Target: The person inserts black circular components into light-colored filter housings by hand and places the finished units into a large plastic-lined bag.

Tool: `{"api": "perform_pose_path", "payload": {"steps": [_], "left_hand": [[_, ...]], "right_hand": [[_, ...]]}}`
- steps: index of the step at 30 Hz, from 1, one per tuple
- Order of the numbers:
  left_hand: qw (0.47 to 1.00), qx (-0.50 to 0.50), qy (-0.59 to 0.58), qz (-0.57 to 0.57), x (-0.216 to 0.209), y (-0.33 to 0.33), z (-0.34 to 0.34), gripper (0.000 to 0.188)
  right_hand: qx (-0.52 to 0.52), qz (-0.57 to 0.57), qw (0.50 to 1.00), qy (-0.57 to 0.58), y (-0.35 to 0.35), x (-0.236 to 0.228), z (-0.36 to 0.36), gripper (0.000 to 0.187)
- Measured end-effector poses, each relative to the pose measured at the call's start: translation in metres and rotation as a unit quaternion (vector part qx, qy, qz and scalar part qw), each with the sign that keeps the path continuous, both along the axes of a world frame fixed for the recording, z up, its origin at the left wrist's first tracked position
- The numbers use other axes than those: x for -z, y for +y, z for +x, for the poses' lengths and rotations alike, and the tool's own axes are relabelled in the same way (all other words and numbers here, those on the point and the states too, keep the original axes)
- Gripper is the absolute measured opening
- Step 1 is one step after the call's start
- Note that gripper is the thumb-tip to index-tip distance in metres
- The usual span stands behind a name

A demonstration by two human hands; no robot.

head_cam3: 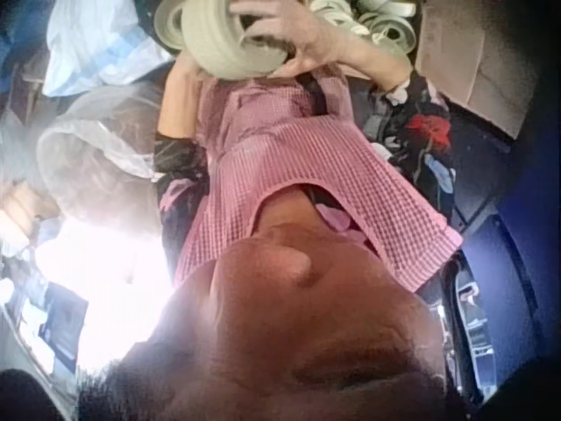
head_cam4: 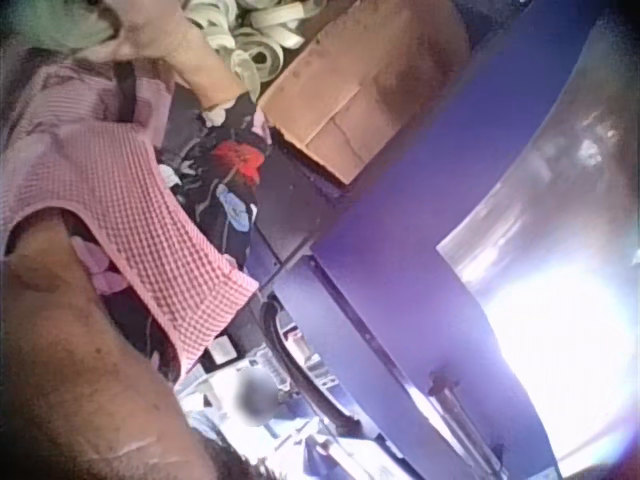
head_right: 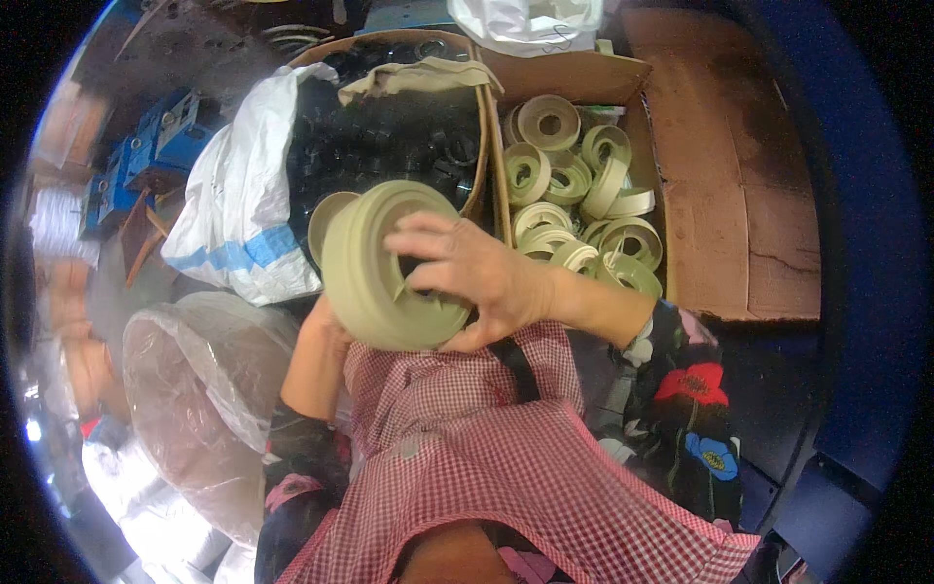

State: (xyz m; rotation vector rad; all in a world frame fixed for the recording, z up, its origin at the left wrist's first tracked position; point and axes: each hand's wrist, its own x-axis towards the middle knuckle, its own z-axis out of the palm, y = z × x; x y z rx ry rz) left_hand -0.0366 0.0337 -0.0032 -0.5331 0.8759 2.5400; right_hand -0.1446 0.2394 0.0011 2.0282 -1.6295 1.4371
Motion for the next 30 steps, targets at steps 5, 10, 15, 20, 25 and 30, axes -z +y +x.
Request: {"api": "perform_pose_path", "payload": {"steps": [5, 10, 15, 20, 25, 30], "left_hand": [[0.994, 0.018, -0.030, -0.108, -0.012, 0.007, -0.013, 0.042], [0.907, 0.037, 0.138, -0.396, 0.006, 0.002, -0.014, 0.050], [0.882, 0.035, 0.132, -0.451, -0.013, -0.018, -0.022, 0.052], [0.690, -0.059, 0.185, -0.697, 0.019, -0.070, -0.042, 0.061], [0.470, 0.157, 0.077, -0.865, 0.094, -0.119, -0.012, 0.069], [0.483, 0.240, 0.018, -0.842, 0.055, -0.107, -0.078, 0.032]], "right_hand": [[0.044, 0.091, 0.977, -0.188, 0.005, -0.006, 0.007, 0.079], [-0.111, 0.359, 0.560, -0.739, -0.015, -0.017, -0.014, 0.062], [0.130, 0.337, 0.834, -0.417, -0.020, -0.007, -0.010, 0.043], [0.421, 0.147, 0.837, -0.316, -0.009, 0.069, -0.087, 0.030], [0.649, 0.323, 0.598, -0.343, 0.029, 0.277, -0.171, 0.070], [0.534, 0.363, 0.568, -0.510, 0.082, 0.367, -0.195, 0.062]]}}
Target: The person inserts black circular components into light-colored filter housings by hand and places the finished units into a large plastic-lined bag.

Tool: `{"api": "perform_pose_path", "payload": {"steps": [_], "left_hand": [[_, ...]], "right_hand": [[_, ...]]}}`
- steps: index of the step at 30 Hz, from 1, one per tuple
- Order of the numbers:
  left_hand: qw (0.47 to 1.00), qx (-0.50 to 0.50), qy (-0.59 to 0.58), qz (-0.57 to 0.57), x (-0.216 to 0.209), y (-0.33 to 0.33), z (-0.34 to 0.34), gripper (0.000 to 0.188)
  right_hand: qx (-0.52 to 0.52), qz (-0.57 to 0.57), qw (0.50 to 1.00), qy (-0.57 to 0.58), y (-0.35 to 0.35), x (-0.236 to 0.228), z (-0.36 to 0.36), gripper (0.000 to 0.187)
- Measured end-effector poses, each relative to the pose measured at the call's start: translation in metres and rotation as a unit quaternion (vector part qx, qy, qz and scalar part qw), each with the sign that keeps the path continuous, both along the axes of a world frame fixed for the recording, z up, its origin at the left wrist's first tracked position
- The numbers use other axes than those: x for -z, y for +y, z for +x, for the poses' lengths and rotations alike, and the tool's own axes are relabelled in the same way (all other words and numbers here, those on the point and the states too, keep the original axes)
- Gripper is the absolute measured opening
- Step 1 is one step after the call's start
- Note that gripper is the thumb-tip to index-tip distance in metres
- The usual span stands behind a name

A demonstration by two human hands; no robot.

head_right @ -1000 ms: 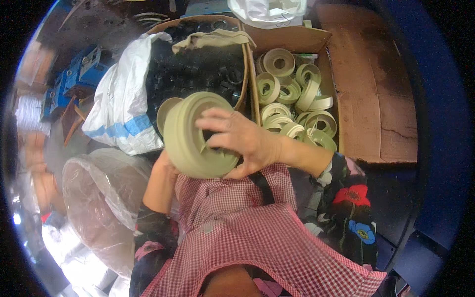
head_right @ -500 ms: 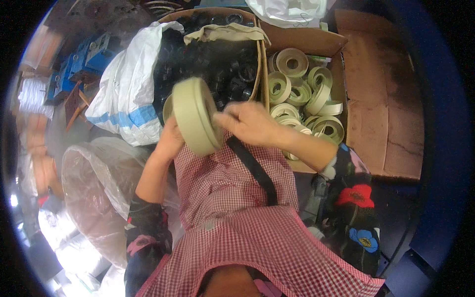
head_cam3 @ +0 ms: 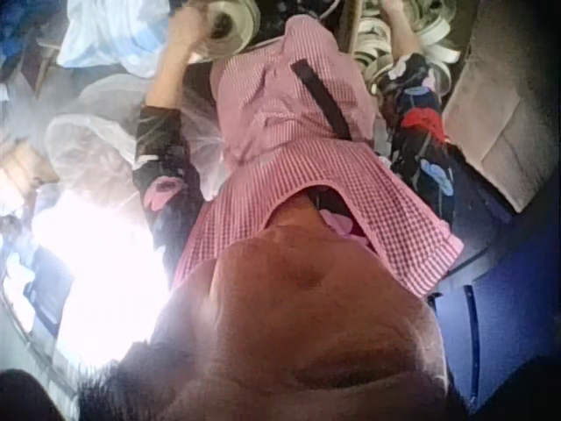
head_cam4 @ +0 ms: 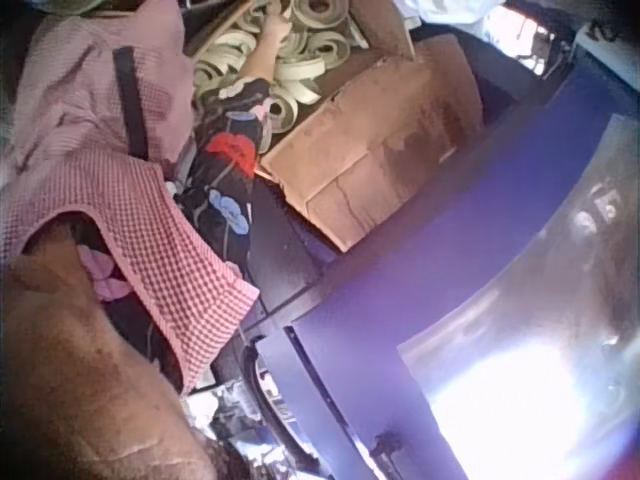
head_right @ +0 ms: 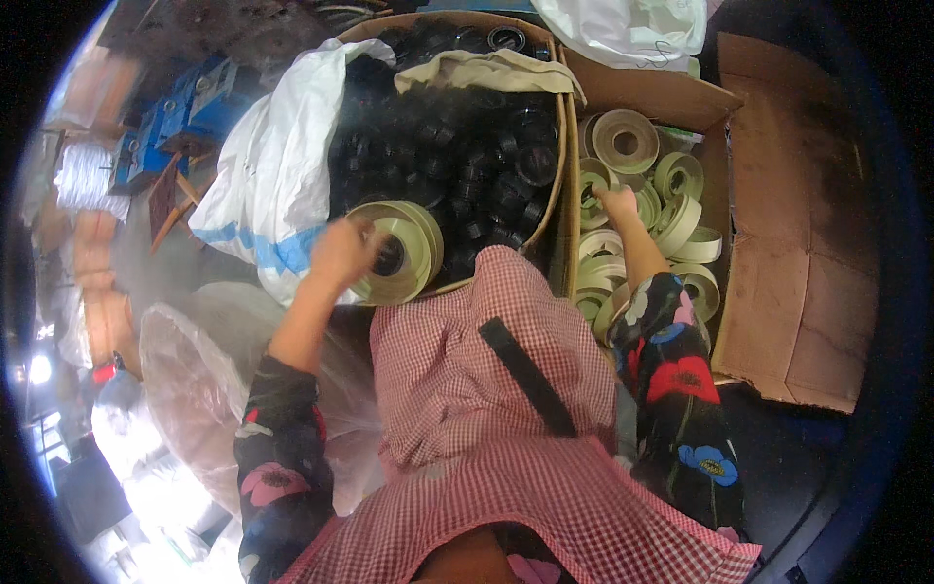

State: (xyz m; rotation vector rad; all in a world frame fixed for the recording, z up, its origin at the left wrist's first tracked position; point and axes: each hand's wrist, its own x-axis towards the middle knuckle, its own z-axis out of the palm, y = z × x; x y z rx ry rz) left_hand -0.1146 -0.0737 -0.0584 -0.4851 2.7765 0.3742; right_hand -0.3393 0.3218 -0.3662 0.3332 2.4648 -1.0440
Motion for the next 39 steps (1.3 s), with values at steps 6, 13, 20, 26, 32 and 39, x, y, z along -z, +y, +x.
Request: {"api": "perform_pose_path", "payload": {"steps": [6, 13, 20, 26, 32, 39], "left_hand": [[0.980, -0.181, 0.055, -0.065, 0.056, -0.062, -0.099, 0.047], [0.979, -0.186, 0.083, -0.024, 0.110, -0.112, -0.111, 0.049], [0.933, -0.064, 0.257, 0.243, -0.004, 0.038, -0.057, 0.019], [0.854, 0.100, 0.254, 0.442, -0.069, 0.123, 0.014, 0.023], [0.843, -0.046, 0.253, 0.472, -0.089, 0.131, 0.045, 0.039], [0.542, -0.253, 0.006, 0.802, -0.071, 0.099, 0.056, 0.044]], "right_hand": [[-0.011, -0.089, 0.987, -0.131, -0.052, -0.055, 0.024, 0.029], [0.051, -0.202, 0.978, 0.005, -0.025, -0.097, 0.073, 0.062], [-0.095, -0.341, 0.908, 0.225, -0.034, -0.277, 0.149, 0.076], [-0.258, -0.531, 0.774, 0.230, -0.067, -0.366, 0.188, 0.057], [-0.313, -0.481, 0.751, 0.327, -0.071, -0.375, 0.208, 0.064], [-0.429, -0.412, 0.564, 0.573, -0.078, -0.390, 0.208, 0.069]]}}
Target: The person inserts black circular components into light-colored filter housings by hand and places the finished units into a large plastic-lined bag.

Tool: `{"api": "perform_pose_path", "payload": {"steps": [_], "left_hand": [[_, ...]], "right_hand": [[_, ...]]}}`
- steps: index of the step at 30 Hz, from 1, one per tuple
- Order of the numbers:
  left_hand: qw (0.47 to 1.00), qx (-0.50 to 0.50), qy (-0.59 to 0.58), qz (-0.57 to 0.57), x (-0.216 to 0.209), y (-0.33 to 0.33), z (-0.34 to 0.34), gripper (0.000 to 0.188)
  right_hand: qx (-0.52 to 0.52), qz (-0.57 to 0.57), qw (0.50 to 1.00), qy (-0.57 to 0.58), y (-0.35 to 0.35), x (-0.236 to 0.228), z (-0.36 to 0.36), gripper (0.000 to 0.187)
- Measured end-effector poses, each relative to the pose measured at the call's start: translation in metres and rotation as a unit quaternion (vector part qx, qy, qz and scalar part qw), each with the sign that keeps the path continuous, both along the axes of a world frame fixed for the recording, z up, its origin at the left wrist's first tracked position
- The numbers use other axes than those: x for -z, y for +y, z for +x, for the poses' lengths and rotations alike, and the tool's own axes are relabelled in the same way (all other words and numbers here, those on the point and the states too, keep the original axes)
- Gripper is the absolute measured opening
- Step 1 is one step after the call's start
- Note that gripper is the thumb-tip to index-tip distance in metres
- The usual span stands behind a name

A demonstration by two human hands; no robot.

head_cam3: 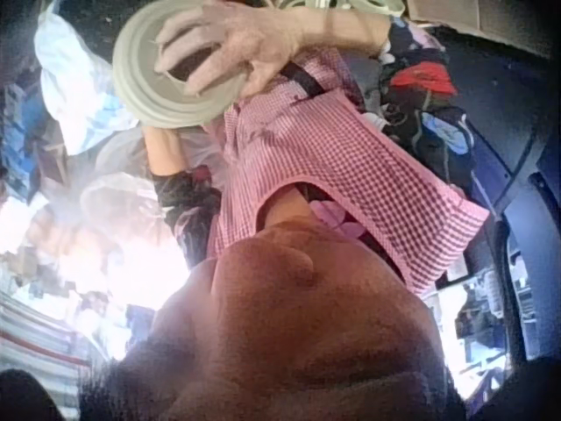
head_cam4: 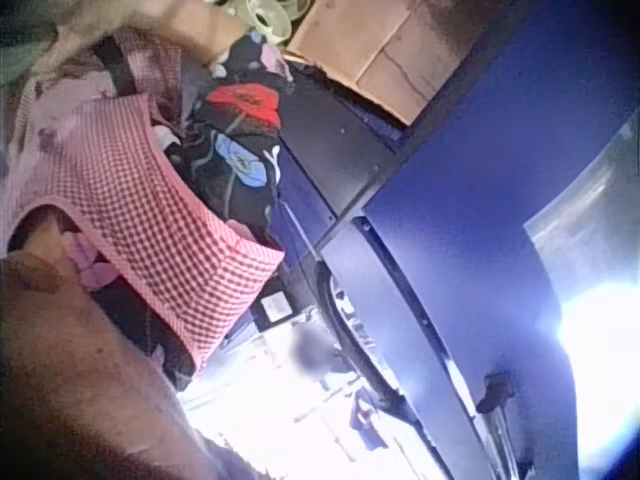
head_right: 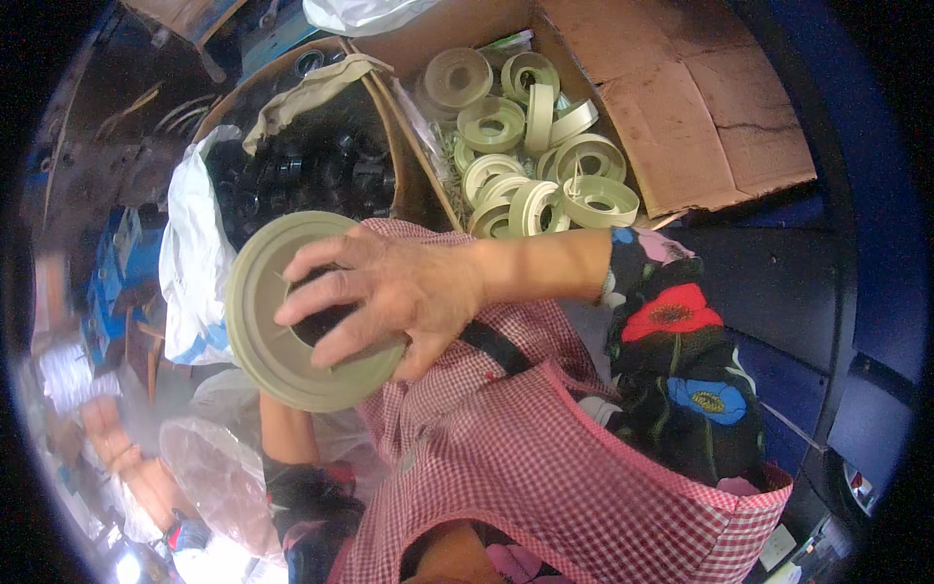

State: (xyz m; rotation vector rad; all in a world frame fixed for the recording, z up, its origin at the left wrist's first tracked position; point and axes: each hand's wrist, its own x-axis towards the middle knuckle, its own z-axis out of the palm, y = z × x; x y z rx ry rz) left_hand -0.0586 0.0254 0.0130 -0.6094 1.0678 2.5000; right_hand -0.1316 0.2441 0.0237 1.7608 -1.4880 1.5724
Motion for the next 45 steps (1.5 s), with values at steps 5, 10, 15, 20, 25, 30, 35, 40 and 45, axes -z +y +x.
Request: {"api": "perform_pose_path", "payload": {"steps": [5, 10, 15, 20, 25, 30, 35, 40, 45], "left_hand": [[0.998, 0.007, -0.008, -0.061, 0.003, 0.016, 0.005, 0.047], [0.939, 0.112, 0.129, -0.297, 0.005, 0.001, 0.010, 0.046], [0.953, 0.069, 0.101, -0.278, -0.004, -0.008, 0.001, 0.045], [0.773, 0.104, 0.238, -0.579, -0.002, -0.037, -0.013, 0.057], [0.492, 0.161, 0.107, -0.849, 0.048, -0.071, -0.018, 0.064], [0.449, 0.213, 0.096, -0.862, 0.079, -0.096, -0.019, 0.053], [0.443, 0.088, 0.203, -0.869, 0.052, -0.035, -0.105, 0.024], [0.455, 0.298, -0.061, -0.837, 0.135, -0.029, -0.166, 0.029], [0.453, 0.210, -0.129, -0.857, 0.178, -0.039, -0.178, 0.028]], "right_hand": [[0.037, 0.155, 0.972, -0.170, 0.011, 0.015, 0.002, 0.079], [-0.129, 0.363, 0.630, -0.674, 0.015, 0.021, 0.000, 0.068], [0.076, 0.320, 0.883, -0.336, 0.004, 0.007, 0.001, 0.048], [0.205, 0.228, 0.908, -0.285, 0.025, 0.022, -0.005, 0.043], [0.419, 0.617, 0.600, -0.288, 0.140, 0.137, -0.032, 0.045], [0.353, 0.800, 0.417, -0.247, 0.232, 0.210, 0.011, 0.033], [0.466, 0.679, 0.466, -0.323, 0.260, 0.235, 0.023, 0.034], [0.463, 0.306, 0.695, -0.456, 0.181, 0.127, -0.029, 0.049], [0.130, -0.079, 0.608, -0.780, 0.155, 0.075, -0.033, 0.045]]}}
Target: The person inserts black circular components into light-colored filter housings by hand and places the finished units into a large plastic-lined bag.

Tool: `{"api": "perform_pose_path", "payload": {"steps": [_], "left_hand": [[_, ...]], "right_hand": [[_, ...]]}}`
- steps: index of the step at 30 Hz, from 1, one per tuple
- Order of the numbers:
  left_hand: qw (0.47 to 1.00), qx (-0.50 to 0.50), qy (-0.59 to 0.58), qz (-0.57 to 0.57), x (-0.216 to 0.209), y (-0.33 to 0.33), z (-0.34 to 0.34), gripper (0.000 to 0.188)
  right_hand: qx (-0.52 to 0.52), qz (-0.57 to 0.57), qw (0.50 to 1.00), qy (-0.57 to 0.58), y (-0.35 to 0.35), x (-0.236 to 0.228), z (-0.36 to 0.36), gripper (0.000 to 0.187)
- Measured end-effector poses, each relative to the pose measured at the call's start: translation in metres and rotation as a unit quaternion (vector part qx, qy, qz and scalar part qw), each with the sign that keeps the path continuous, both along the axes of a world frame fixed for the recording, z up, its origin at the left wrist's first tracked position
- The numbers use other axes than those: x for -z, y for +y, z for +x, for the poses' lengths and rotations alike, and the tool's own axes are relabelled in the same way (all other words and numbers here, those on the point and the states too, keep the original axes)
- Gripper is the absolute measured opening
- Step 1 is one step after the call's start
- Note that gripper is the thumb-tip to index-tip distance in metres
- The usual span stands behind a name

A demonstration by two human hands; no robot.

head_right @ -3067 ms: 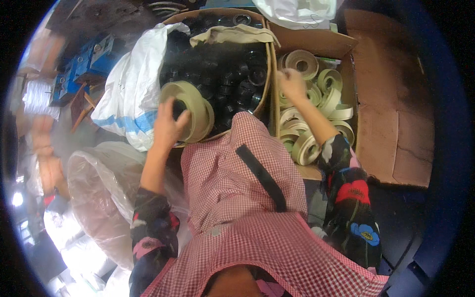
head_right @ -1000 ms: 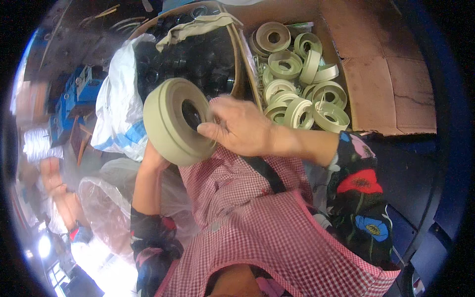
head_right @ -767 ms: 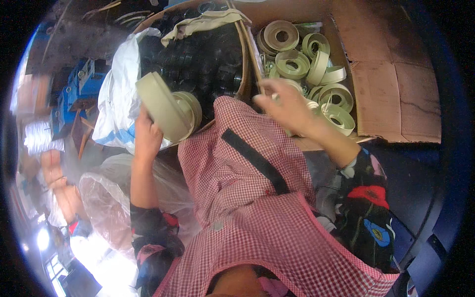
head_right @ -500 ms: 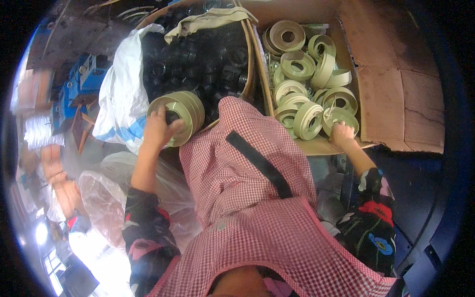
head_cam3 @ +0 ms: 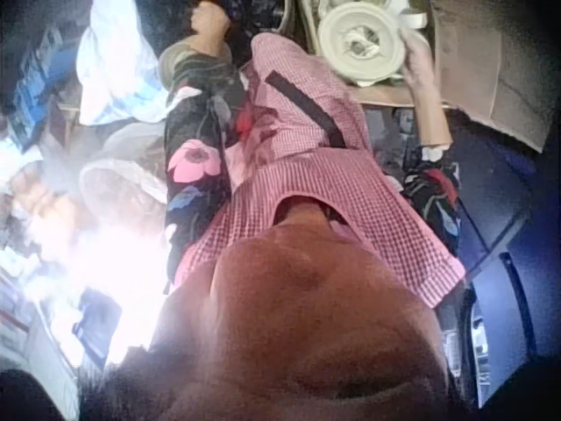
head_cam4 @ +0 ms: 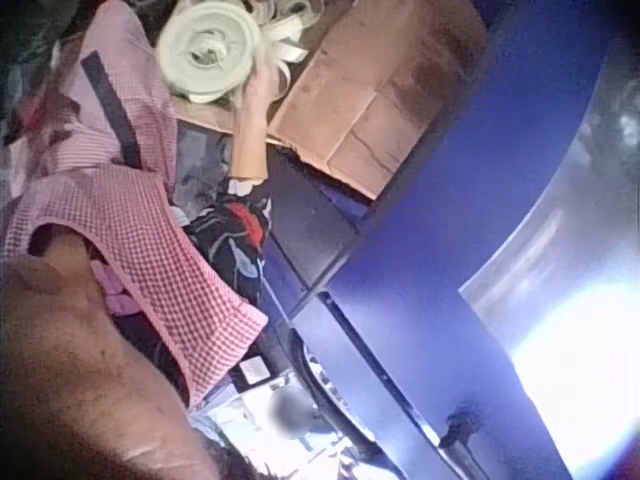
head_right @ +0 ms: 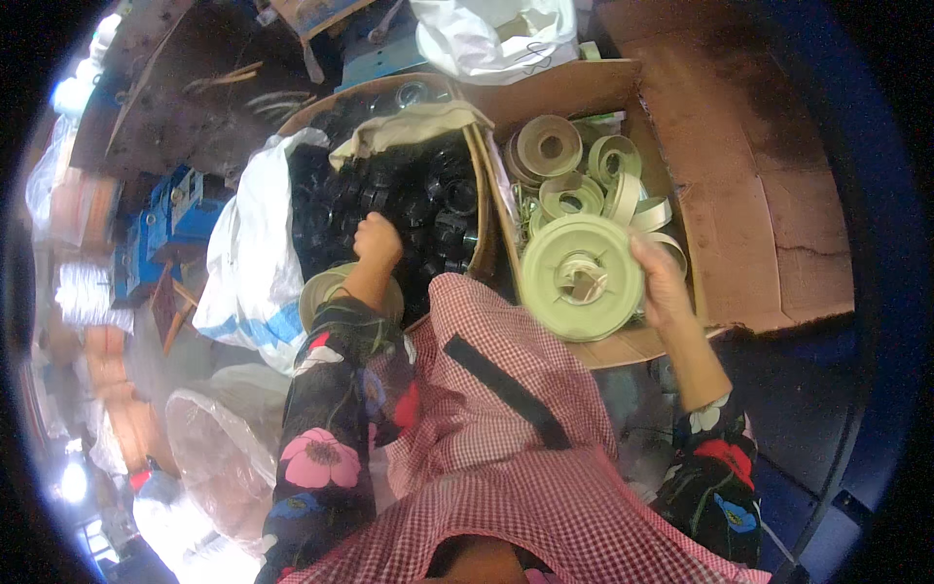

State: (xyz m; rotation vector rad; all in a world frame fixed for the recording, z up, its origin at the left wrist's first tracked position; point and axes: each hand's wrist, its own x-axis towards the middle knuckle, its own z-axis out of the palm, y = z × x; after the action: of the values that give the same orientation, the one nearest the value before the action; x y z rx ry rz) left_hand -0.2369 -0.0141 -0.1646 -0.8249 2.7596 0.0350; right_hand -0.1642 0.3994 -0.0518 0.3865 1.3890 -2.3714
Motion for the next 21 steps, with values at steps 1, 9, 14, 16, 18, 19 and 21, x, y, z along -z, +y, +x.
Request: {"api": "perform_pose_path", "payload": {"steps": [1, 9, 14, 16, 18, 19, 21], "left_hand": [[1.000, 0.003, 0.005, -0.018, 0.007, -0.011, -0.003, 0.028], [0.986, 0.144, -0.016, 0.078, -0.039, -0.022, -0.002, 0.036], [0.950, 0.282, -0.121, 0.051, -0.038, -0.017, 0.012, 0.039], [0.944, 0.312, -0.104, 0.007, -0.040, -0.004, 0.019, 0.038], [0.937, 0.331, -0.095, 0.054, -0.040, -0.005, 0.013, 0.039], [0.926, 0.361, -0.097, 0.061, -0.041, -0.005, 0.013, 0.040], [0.917, 0.382, -0.089, 0.069, -0.046, 0.003, 0.016, 0.040]], "right_hand": [[-0.034, -0.043, 0.998, -0.020, 0.001, 0.022, 0.006, 0.050], [-0.270, 0.432, 0.772, 0.379, -0.045, 0.078, 0.083, 0.067], [-0.173, 0.489, 0.762, 0.388, -0.062, 0.018, 0.098, 0.060], [-0.178, 0.410, 0.826, 0.344, -0.059, 0.014, 0.093, 0.061], [-0.175, 0.343, 0.876, 0.291, -0.056, 0.005, 0.088, 0.060], [-0.170, 0.317, 0.895, 0.262, -0.054, -0.002, 0.085, 0.059], [-0.128, 0.232, 0.940, 0.214, -0.052, 0.001, 0.084, 0.052]]}}
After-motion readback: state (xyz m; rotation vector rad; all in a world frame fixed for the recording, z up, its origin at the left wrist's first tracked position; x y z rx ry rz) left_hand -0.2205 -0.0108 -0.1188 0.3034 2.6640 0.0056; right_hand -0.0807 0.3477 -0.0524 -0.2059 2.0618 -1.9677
